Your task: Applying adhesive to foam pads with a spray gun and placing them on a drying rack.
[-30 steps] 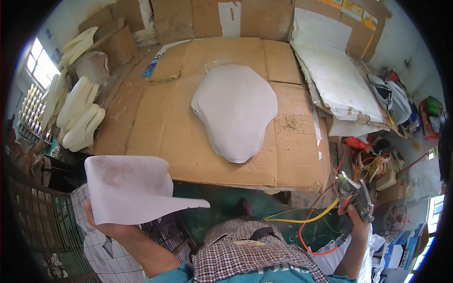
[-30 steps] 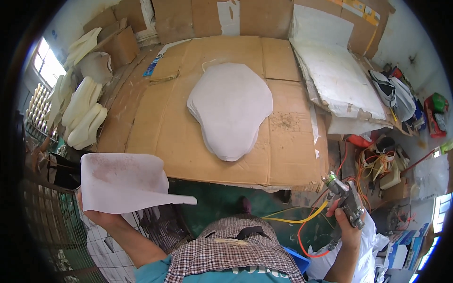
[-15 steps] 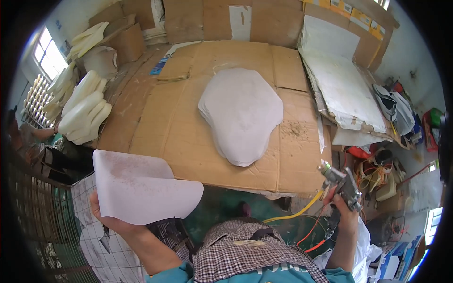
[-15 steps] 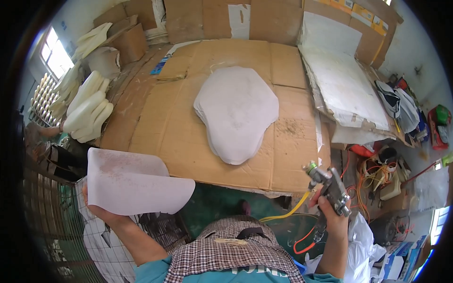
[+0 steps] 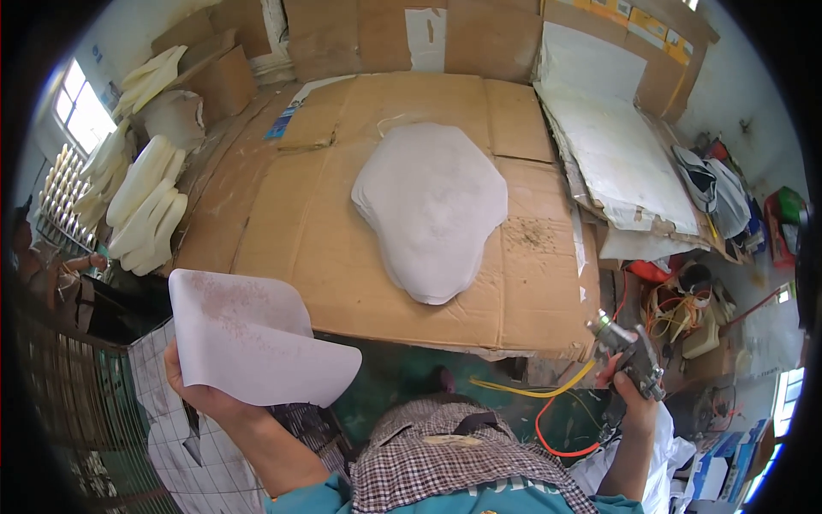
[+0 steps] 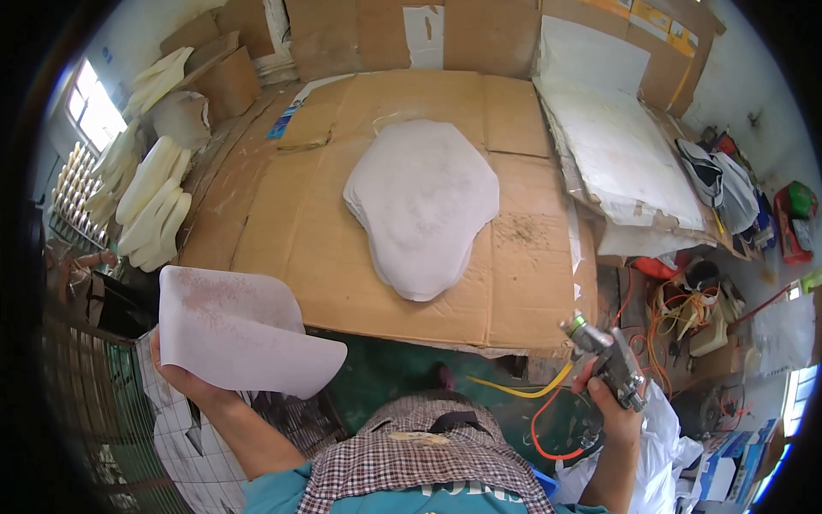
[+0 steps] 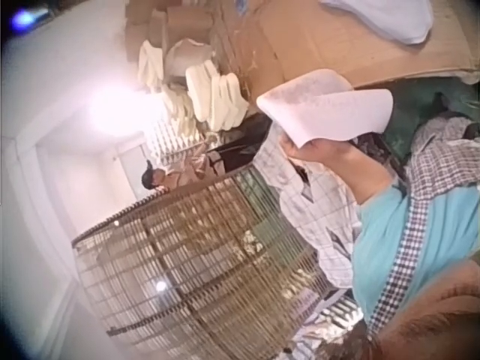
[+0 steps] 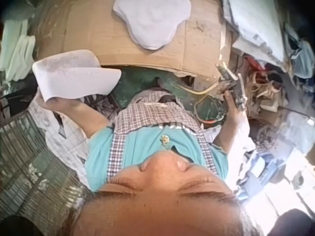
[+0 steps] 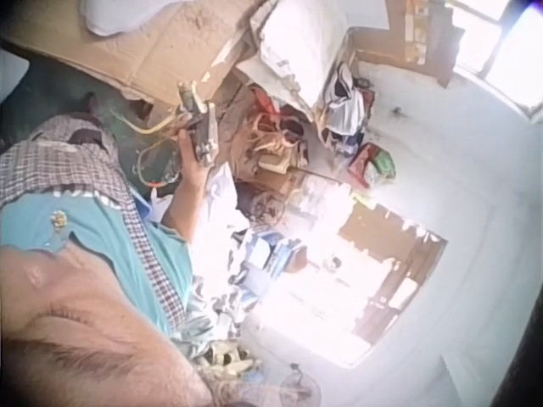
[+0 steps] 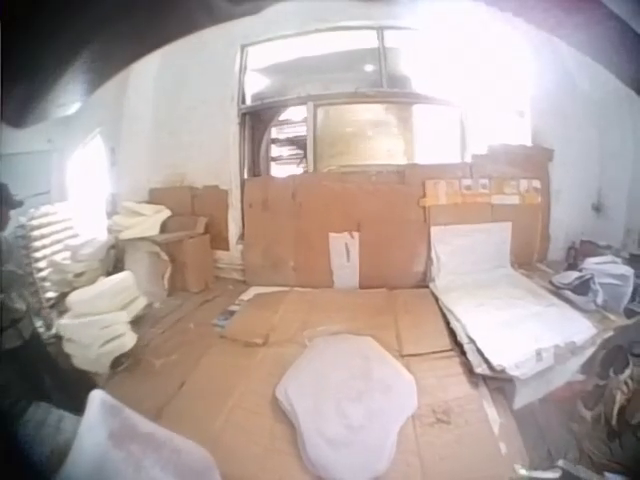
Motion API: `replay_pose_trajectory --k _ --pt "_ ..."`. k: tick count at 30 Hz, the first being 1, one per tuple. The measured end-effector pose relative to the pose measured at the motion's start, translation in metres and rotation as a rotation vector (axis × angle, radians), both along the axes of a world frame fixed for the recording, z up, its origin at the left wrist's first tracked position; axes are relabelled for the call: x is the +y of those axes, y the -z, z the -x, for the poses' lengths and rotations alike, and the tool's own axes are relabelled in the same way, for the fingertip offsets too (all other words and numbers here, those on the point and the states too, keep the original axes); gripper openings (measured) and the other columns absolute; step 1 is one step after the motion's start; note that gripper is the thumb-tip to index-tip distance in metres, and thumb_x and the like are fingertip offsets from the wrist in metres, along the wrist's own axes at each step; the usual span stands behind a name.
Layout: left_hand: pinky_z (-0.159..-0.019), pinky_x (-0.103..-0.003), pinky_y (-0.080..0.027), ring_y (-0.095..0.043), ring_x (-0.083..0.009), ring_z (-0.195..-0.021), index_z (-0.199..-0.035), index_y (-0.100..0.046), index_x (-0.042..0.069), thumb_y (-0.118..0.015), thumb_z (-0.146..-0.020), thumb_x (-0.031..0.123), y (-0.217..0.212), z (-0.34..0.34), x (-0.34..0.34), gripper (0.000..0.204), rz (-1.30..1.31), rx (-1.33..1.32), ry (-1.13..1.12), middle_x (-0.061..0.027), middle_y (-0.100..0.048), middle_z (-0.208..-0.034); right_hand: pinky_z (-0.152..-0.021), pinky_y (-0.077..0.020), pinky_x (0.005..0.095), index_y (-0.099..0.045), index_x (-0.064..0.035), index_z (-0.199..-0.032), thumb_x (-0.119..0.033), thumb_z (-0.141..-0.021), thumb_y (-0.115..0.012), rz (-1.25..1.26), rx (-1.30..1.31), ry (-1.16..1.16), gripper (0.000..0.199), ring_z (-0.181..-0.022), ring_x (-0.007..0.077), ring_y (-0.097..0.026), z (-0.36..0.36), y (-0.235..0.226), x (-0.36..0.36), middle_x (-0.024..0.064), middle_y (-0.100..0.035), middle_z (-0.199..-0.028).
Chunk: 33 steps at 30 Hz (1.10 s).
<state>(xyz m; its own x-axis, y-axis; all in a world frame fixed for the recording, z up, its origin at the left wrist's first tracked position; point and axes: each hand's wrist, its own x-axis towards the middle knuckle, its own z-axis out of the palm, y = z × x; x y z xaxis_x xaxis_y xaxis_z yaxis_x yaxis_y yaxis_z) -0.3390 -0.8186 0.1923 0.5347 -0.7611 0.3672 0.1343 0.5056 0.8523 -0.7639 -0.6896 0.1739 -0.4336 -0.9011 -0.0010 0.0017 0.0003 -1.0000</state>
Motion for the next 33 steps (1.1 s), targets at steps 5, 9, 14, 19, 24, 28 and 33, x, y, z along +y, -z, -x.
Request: replay_pose_trajectory --k 5,9,14,19,24,28,33 --pt "-0.063 -0.025 -0.051 -0.058 -0.0125 -0.072 -0.090 -0.054 0.000 -0.042 -0.085 0.018 0.000 0.006 -0.004 0.022 0.029 0.021 0.017 -0.0062 -0.058 -0.082 -0.065 -0.0476 0.0288 -0.045 0.0031 -0.111 -0.011 -0.073 -0.063 -0.071 0.117 -0.273 0.045 -0.066 0.0164 -0.057 0.007 -0.007 0.011 0.0082 -0.057 -0.076" --pt "-0.063 -0.026 -0.051 -0.059 -0.0137 -0.072 -0.089 -0.055 0.001 -0.039 -0.086 0.018 0.003 0.000 -0.004 0.024 0.039 0.075 0.072 -0.0069 -0.059 -0.083 -0.060 -0.0456 0.0266 -0.049 0.0025 -0.102 -0.011 -0.073 -0.063 0.004 0.066 -0.024 0.035 -0.065 0.0149 -0.056 0.010 -0.002 0.003 0.0081 -0.057 -0.075" --pt "-0.063 -0.027 -0.052 -0.060 -0.0152 -0.072 -0.088 -0.057 0.002 -0.040 -0.086 0.018 -0.003 0.004 -0.008 0.023 0.026 0.226 0.116 -0.0071 -0.059 -0.083 -0.059 -0.0467 0.0271 -0.050 0.0022 -0.104 -0.014 -0.069 -0.065 -0.081 0.090 0.027 0.041 -0.061 0.0152 -0.057 0.019 -0.006 0.017 0.0079 -0.057 -0.072" --pt "-0.061 -0.027 -0.053 -0.060 -0.0154 -0.072 -0.086 -0.058 0.003 -0.039 -0.087 0.016 0.006 0.001 -0.015 0.024 0.077 0.167 0.113 -0.0074 -0.060 -0.083 -0.058 -0.0468 0.0277 -0.045 0.0029 -0.113 -0.013 -0.067 -0.066 -0.083 0.020 -0.174 0.054 -0.062 0.0165 -0.058 0.016 0.001 0.011 0.0093 -0.058 -0.072" --pt "-0.066 -0.030 -0.053 -0.060 -0.0184 -0.073 -0.088 -0.059 0.000 -0.038 -0.086 0.021 -0.005 0.006 -0.015 0.029 0.001 0.281 0.048 -0.0093 -0.060 -0.083 -0.061 -0.0467 0.0298 -0.053 0.0020 -0.098 -0.014 -0.071 -0.062 -0.033 -0.002 -0.110 0.033 -0.062 0.0178 -0.057 0.026 0.031 -0.043 0.0083 -0.056 -0.070" --pt "-0.068 -0.033 -0.052 -0.061 -0.0218 -0.072 -0.085 -0.059 -0.003 -0.040 -0.081 0.020 -0.004 0.016 -0.017 0.031 -0.059 0.312 0.016 -0.0116 -0.061 -0.079 -0.064 -0.0461 0.0260 -0.055 -0.0021 -0.092 -0.006 -0.075 -0.062 -0.006 0.102 -0.017 0.019 -0.068 0.0115 -0.055 0.042 0.077 -0.117 0.0024 -0.057 -0.079" --pt "-0.075 -0.036 -0.048 -0.059 -0.0232 -0.078 -0.100 -0.054 0.002 -0.053 -0.069 0.006 -0.012 0.027 -0.036 0.031 0.018 0.855 0.288 -0.0100 -0.060 -0.087 -0.071 -0.0445 0.0259 -0.048 -0.0031 -0.111 -0.007 -0.077 -0.060 -0.075 0.438 -0.117 0.036 -0.077 0.0148 -0.054 0.101 0.204 -0.227 0.0034 -0.055 -0.090"
